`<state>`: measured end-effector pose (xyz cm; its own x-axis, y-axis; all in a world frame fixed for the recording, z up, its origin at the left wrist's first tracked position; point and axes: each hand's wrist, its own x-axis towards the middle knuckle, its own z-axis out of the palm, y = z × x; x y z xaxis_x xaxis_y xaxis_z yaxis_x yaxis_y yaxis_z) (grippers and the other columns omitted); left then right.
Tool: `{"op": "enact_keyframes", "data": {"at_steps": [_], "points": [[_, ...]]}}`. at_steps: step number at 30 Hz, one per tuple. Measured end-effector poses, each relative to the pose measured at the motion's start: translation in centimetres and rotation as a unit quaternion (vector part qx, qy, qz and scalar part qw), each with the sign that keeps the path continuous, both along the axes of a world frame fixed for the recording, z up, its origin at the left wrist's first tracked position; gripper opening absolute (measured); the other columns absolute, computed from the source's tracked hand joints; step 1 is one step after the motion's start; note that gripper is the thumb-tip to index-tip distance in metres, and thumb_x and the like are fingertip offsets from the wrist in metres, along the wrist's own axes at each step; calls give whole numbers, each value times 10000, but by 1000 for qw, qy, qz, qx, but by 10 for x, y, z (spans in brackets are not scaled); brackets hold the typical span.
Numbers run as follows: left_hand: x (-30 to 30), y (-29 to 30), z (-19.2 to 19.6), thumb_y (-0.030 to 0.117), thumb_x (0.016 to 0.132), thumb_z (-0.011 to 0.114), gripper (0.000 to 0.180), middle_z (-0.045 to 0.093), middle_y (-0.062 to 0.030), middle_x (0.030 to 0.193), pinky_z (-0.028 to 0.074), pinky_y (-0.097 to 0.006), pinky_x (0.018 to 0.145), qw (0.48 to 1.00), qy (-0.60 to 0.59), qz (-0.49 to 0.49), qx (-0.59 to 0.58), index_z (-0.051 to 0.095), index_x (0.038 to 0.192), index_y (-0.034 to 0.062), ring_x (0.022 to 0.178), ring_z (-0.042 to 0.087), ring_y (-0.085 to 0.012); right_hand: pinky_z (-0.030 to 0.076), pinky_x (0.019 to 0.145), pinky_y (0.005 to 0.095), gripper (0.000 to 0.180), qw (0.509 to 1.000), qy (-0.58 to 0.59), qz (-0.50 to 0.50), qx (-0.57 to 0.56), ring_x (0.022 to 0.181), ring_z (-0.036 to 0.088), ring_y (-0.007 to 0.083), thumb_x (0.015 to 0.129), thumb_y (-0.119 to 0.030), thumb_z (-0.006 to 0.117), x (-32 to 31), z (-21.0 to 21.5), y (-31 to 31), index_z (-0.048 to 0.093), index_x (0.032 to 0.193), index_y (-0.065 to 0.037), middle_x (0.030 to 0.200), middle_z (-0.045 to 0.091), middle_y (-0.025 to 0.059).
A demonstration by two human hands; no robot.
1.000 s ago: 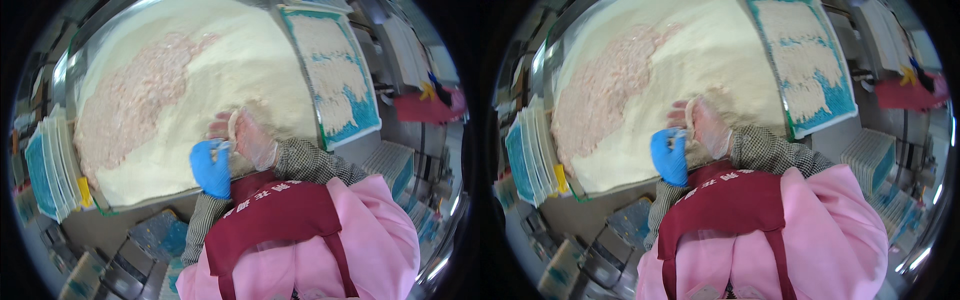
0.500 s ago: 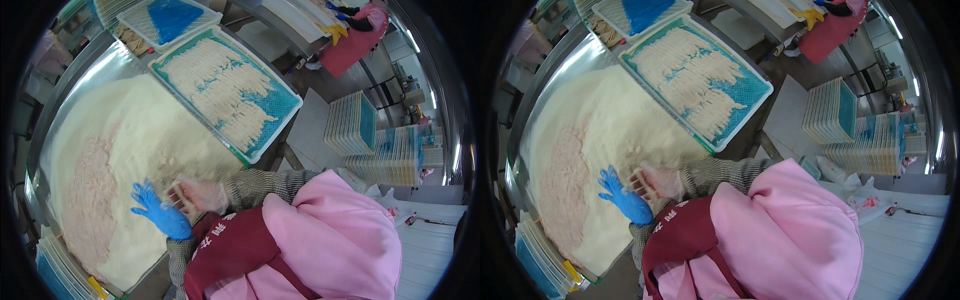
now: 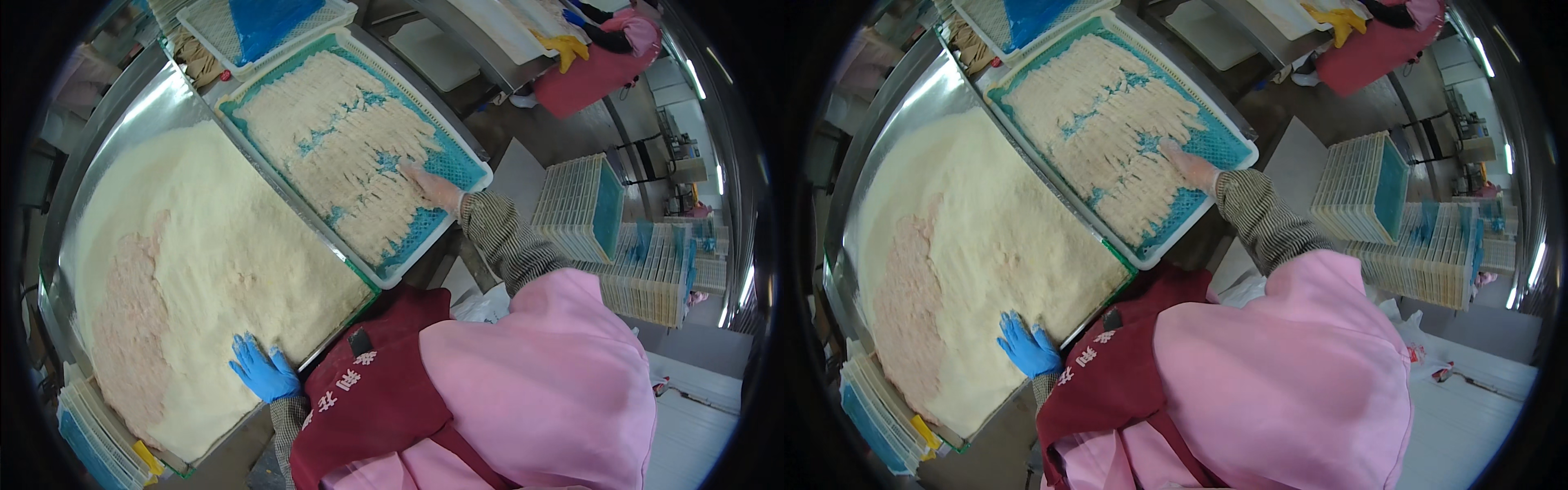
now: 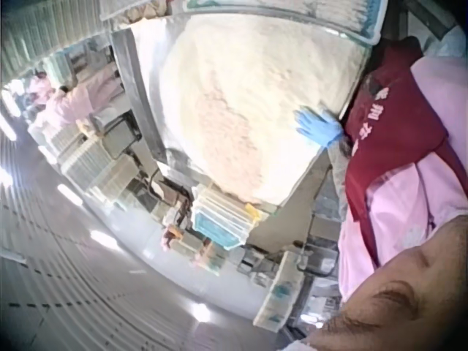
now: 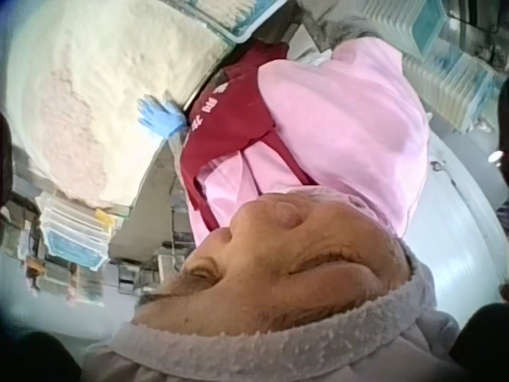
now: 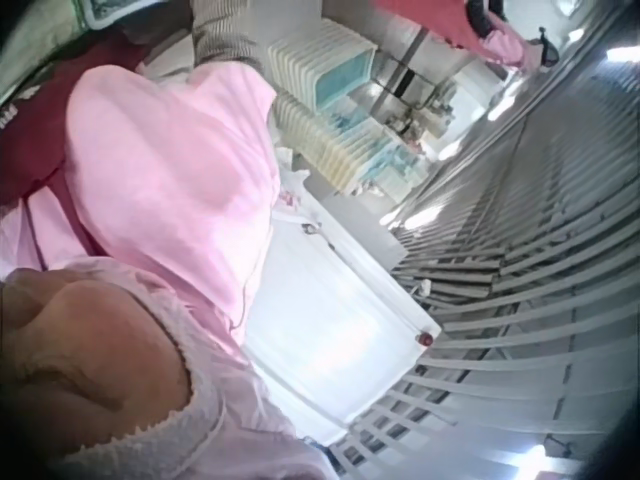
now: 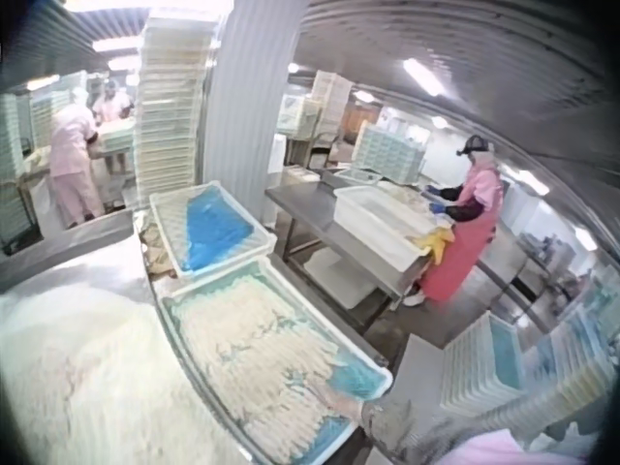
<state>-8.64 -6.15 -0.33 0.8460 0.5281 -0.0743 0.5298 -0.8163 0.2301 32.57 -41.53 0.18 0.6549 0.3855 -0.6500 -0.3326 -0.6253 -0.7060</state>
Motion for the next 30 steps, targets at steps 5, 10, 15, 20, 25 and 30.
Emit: {"op": "enact_keyframes", "data": {"at_steps": [5,10,15,20,25,30], "points": [[-1,2,2,373,1035,520,650,383,-245,1646,122,-594,1273,1000,13,16,-10,439,1561,2,1539,336,-397,264,1271,405,755,995,-92,13,-26,1533,347,310,1103,-627,249,-7,10,-14,314,1652,-112,1697,320,146],[-12,21,-16,438,965,635,687,464,-294,1562,183,-654,1227,999,41,-3,3,526,1460,-26,1484,394,-452,329,1227,394,554,858,-301,344,-235,1474,426,340,1141,-304,362,-11,-70,-27,329,1628,-43,1663,371,173],[-7,62,36,370,930,699,540,606,-243,1410,332,-586,1175,992,-93,-20,-85,636,1369,62,1322,556,-412,295,1245,375,542,944,-299,126,-67,1506,403,308,1142,-316,367,-18,-39,-29,426,1573,7,1623,434,195],[-65,181,56,158,856,781,382,721,-172,1181,535,-468,940,971,-193,142,10,725,1223,68,1064,665,-367,399,1162,338,492,923,-383,31,36,1362,575,255,1133,-307,427,-77,37,93,575,1450,38,1458,623,168],[-88,244,53,139,874,771,305,717,-103,1222,539,-453,923,964,-49,155,209,758,1178,142,1078,668,-362,462,1104,349,426,952,-247,113,144,1245,644,239,1124,-260,446,-155,59,229,661,1333,43,1311,706,159],[-119,271,23,188,931,748,329,629,-56,1418,498,-453,1011,970,-49,231,-58,725,1260,189,1246,604,-336,455,1131,353,459,925,-115,304,198,1248,651,258,1091,-366,528,-238,79,335,654,1390,-41,1330,697,183]]}}
